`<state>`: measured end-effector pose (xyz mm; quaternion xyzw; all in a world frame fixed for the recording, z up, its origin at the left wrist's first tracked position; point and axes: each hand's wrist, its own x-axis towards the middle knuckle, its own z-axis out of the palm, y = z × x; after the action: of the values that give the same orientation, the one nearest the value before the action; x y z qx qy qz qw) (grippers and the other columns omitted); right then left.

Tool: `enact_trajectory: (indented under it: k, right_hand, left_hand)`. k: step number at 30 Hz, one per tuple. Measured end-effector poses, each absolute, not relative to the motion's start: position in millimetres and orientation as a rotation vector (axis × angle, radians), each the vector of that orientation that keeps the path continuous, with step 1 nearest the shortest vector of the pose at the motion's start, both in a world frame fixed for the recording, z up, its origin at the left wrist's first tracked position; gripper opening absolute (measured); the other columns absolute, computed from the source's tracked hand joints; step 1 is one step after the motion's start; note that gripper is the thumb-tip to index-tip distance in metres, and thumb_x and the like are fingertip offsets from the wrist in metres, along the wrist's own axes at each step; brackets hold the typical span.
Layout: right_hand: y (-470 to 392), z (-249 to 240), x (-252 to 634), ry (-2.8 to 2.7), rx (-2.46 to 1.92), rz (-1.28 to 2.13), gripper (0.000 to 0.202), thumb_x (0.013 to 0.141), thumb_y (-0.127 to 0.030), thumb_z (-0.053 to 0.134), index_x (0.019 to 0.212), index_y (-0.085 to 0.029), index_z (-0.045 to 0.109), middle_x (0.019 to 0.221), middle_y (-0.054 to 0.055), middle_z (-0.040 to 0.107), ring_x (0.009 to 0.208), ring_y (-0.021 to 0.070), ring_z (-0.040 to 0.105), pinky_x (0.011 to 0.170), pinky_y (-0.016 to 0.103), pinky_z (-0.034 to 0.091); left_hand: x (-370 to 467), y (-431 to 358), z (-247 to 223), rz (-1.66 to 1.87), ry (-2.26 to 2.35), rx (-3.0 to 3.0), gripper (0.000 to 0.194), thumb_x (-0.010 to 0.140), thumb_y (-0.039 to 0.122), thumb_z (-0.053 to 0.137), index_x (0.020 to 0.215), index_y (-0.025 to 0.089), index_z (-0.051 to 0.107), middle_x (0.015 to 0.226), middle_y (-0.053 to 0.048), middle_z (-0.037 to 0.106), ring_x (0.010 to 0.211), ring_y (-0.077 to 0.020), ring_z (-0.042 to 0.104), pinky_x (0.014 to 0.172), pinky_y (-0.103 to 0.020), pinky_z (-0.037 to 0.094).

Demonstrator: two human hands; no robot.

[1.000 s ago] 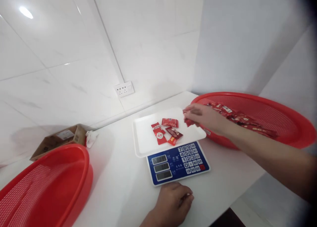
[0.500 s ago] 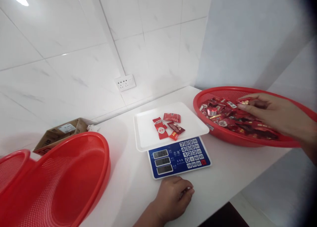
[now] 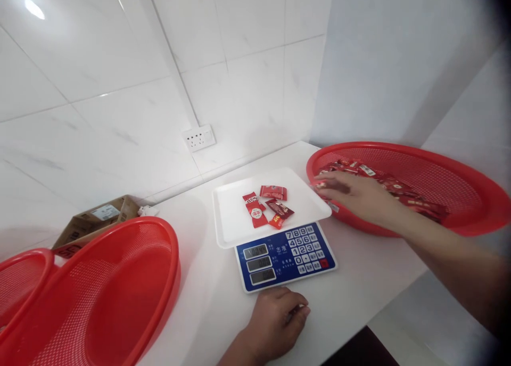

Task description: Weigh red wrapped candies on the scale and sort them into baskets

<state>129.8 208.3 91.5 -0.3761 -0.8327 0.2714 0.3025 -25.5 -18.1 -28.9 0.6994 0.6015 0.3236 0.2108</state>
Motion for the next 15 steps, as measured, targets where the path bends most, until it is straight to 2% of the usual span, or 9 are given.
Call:
enact_trajectory:
  k: [3, 5, 8, 12, 15]
  right_hand:
    - [203.7, 91.7, 109.2, -2.28, -0.98, 0.692, 0.043, 0.083, -0.031, 0.051, 0.125, -0.022, 0.052, 0.112, 0.007, 0.067, 0.09, 0.0252, 0.066, 0.085, 0.044, 0.049]
    - [199.4, 92.0, 104.7, -2.263, -0.968, 0.653, 0.046, 0.082, -0.032, 0.051, 0.126, -0.021, 0.051, 0.112, 0.008, 0.067, 0.087, 0.0243, 0.066, 0.083, 0.043, 0.049]
    - [188.4, 88.6, 110.3, -2.211, -0.941, 0.72, 0.04, 0.082, -0.035, 0.051, 0.118, -0.021, 0.056, 0.103, 0.007, 0.07, 0.082, 0.0228, 0.067, 0.078, 0.04, 0.051]
    - [169.6, 73.3, 128.2, -2.12, -0.931, 0.971, 0.03, 0.078, -0.041, 0.058, 0.099, -0.021, 0.065, 0.092, 0.006, 0.07, 0.083, 0.023, 0.064, 0.074, 0.037, 0.051]
    - [155.8, 54.4, 141.0, -1.974, -0.923, 1.293, 0.031, 0.074, -0.049, 0.063, 0.084, -0.02, 0.065, 0.074, 0.004, 0.066, 0.064, 0.0172, 0.059, 0.058, 0.031, 0.049]
  left_hand:
    - [-25.2, -17.9, -28.5, 0.9, 1.682, 1.945, 0.016, 0.084, 0.024, 0.05, 0.089, 0.02, 0.065, 0.075, -0.003, 0.068, 0.066, -0.0134, 0.062, 0.061, -0.021, 0.045]
    - [-25.4, -17.7, -29.0, 0.899, 1.684, 1.944, 0.017, 0.084, 0.025, 0.05, 0.089, 0.02, 0.065, 0.075, -0.003, 0.068, 0.066, -0.0131, 0.062, 0.061, -0.021, 0.045]
    - [-26.0, -17.8, -30.3, 0.884, 1.691, 1.945, 0.017, 0.084, 0.025, 0.05, 0.09, 0.02, 0.065, 0.076, -0.003, 0.068, 0.067, -0.013, 0.062, 0.062, -0.021, 0.045]
    - [-26.0, -17.4, -31.3, 0.871, 1.688, 1.959, 0.017, 0.083, 0.025, 0.051, 0.091, 0.021, 0.065, 0.075, -0.002, 0.068, 0.066, -0.0132, 0.062, 0.062, -0.021, 0.046]
    - [-25.3, -16.8, -30.2, 0.875, 1.675, 1.959, 0.017, 0.083, 0.025, 0.051, 0.09, 0.021, 0.065, 0.075, -0.003, 0.068, 0.066, -0.0136, 0.062, 0.062, -0.022, 0.046]
